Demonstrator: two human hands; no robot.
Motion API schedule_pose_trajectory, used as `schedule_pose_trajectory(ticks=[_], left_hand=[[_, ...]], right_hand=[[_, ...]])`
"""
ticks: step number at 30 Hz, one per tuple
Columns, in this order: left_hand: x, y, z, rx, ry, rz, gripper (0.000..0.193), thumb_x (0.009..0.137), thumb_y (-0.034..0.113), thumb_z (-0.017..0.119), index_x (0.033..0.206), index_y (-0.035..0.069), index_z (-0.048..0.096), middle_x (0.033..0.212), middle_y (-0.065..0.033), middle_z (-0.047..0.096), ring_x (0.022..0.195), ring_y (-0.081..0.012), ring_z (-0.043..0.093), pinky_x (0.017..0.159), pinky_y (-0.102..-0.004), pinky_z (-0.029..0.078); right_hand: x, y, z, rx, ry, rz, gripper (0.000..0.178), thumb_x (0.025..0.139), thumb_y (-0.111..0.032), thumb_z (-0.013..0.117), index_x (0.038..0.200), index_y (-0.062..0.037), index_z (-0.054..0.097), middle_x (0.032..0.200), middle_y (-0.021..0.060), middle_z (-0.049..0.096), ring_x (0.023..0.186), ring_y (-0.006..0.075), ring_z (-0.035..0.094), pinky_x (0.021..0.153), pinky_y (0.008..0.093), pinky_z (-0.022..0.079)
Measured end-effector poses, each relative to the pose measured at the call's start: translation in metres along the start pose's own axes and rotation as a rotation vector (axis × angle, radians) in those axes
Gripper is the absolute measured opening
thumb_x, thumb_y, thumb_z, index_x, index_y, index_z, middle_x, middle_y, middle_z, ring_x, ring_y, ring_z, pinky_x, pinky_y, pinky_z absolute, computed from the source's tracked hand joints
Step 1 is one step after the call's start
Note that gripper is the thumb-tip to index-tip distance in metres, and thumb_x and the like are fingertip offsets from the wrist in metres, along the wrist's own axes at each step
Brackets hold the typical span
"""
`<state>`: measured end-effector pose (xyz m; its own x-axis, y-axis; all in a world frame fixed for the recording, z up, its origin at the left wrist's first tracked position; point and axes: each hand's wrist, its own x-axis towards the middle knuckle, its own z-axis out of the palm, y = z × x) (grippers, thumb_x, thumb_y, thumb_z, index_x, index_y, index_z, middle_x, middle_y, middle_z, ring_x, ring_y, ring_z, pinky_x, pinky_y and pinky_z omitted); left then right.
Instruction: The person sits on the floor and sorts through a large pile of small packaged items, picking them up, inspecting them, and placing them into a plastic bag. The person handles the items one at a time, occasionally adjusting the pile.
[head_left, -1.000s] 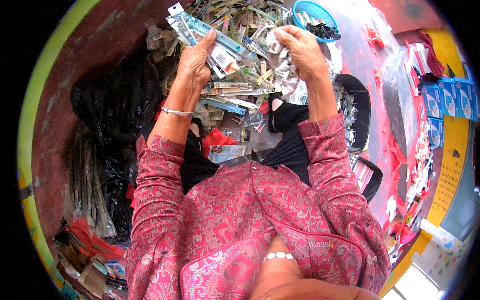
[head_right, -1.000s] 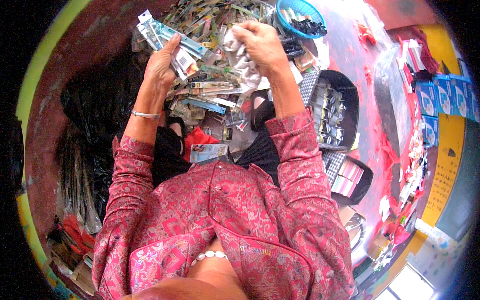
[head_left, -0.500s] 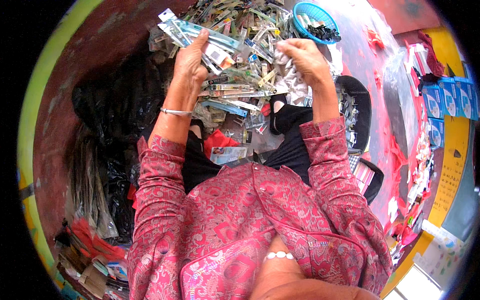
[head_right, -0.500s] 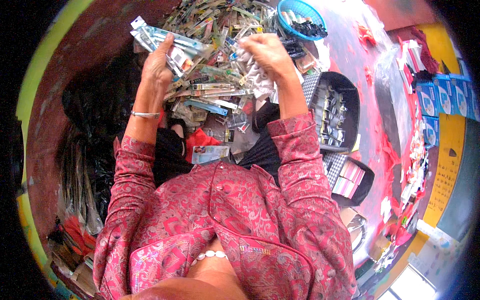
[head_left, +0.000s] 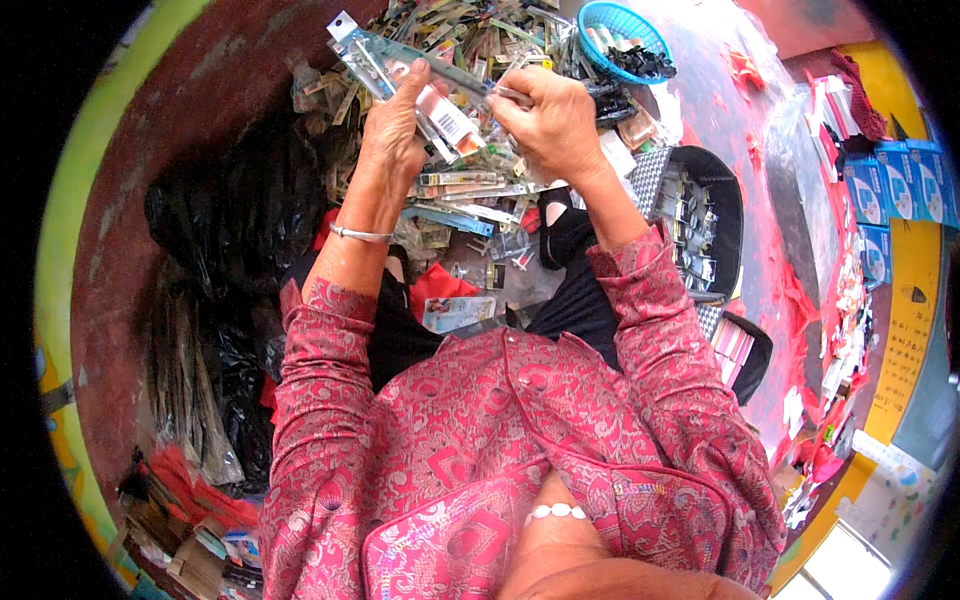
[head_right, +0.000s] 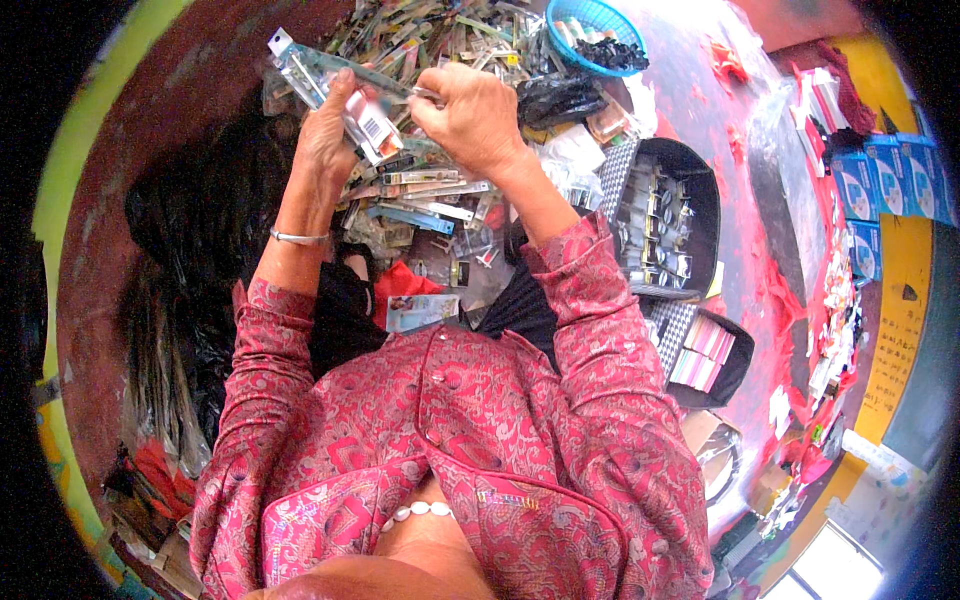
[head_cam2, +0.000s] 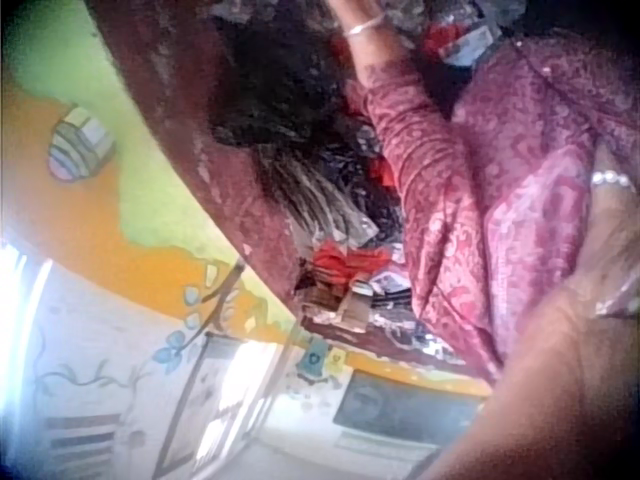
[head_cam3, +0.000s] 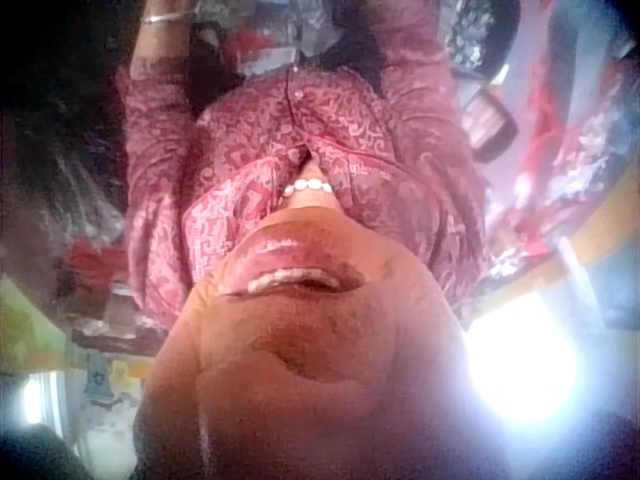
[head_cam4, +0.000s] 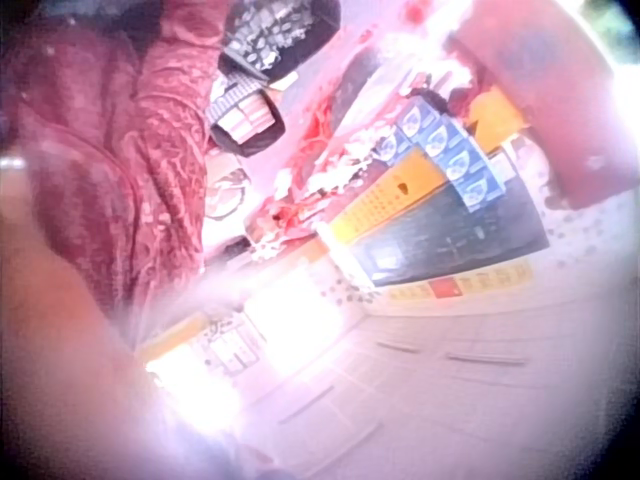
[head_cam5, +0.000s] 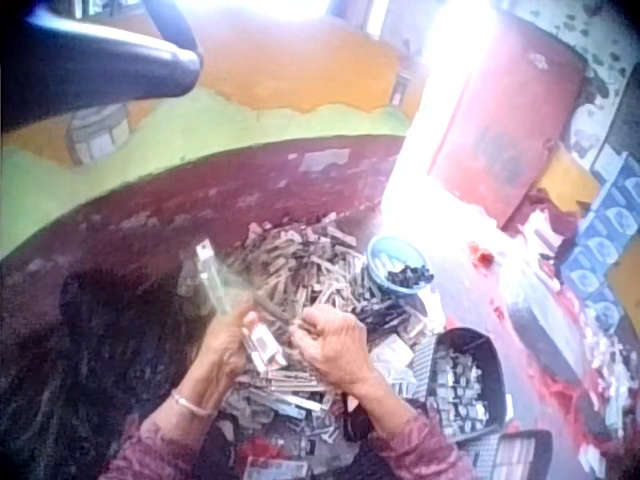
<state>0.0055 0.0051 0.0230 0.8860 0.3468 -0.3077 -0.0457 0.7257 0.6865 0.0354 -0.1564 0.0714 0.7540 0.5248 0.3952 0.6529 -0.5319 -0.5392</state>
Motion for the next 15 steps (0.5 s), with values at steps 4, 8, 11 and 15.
schedule_pose_trajectory(ticks=[4, 8, 11, 15], left_hand=[[0.004, -0.001, -0.003, -0.096, -0.114, -0.073, 0.04, 0.076, 0.032, 0.062, 0.1, 0.001, 0.056, 0.08, -0.0034, 0.058, 0.065, -0.0117, 0.052, 0.055, -0.0239, 0.048], [0.002, 0.001, 0.002, -0.043, -0.082, -0.107, 0.036, 0.081, 0.027, 0.058, 0.103, -0.001, 0.054, 0.083, -0.0063, 0.058, 0.068, -0.0141, 0.055, 0.06, -0.0269, 0.049], [0.006, 0.004, -0.008, 0.012, -0.092, -0.123, 0.027, 0.084, 0.017, 0.053, 0.103, -0.002, 0.054, 0.086, -0.0085, 0.059, 0.073, -0.0177, 0.058, 0.065, -0.0307, 0.05], [0.007, 0.01, -0.01, -0.082, -0.012, -0.083, 0.023, 0.084, 0.011, 0.05, 0.103, -0.003, 0.052, 0.091, -0.0113, 0.059, 0.075, -0.0197, 0.059, 0.068, -0.0334, 0.051]], right_hand=[[-0.005, -0.007, 0.007, -0.513, 0.245, -0.309, 0.009, 0.066, -0.016, 0.055, 0.062, -0.0102, 0.048, 0.064, 0.0043, 0.044, 0.057, 0.0196, 0.052, 0.047, 0.0313, 0.042], [-0.01, -0.019, 0.015, -0.599, 0.208, -0.402, 0.009, 0.065, -0.016, 0.053, 0.069, -0.008, 0.052, 0.067, 0.0032, 0.046, 0.061, 0.0161, 0.051, 0.048, 0.0275, 0.04], [-0.013, -0.023, 0.017, -0.531, 0.211, -0.472, 0.011, 0.066, -0.015, 0.055, 0.075, -0.0097, 0.055, 0.065, 0.0016, 0.046, 0.058, 0.016, 0.05, 0.047, 0.0278, 0.04], [-0.017, -0.013, 0.012, -0.458, 0.115, -0.526, 0.017, 0.066, -0.013, 0.057, 0.083, -0.0114, 0.058, 0.064, 0.0014, 0.046, 0.056, 0.0161, 0.051, 0.046, 0.0284, 0.041]])
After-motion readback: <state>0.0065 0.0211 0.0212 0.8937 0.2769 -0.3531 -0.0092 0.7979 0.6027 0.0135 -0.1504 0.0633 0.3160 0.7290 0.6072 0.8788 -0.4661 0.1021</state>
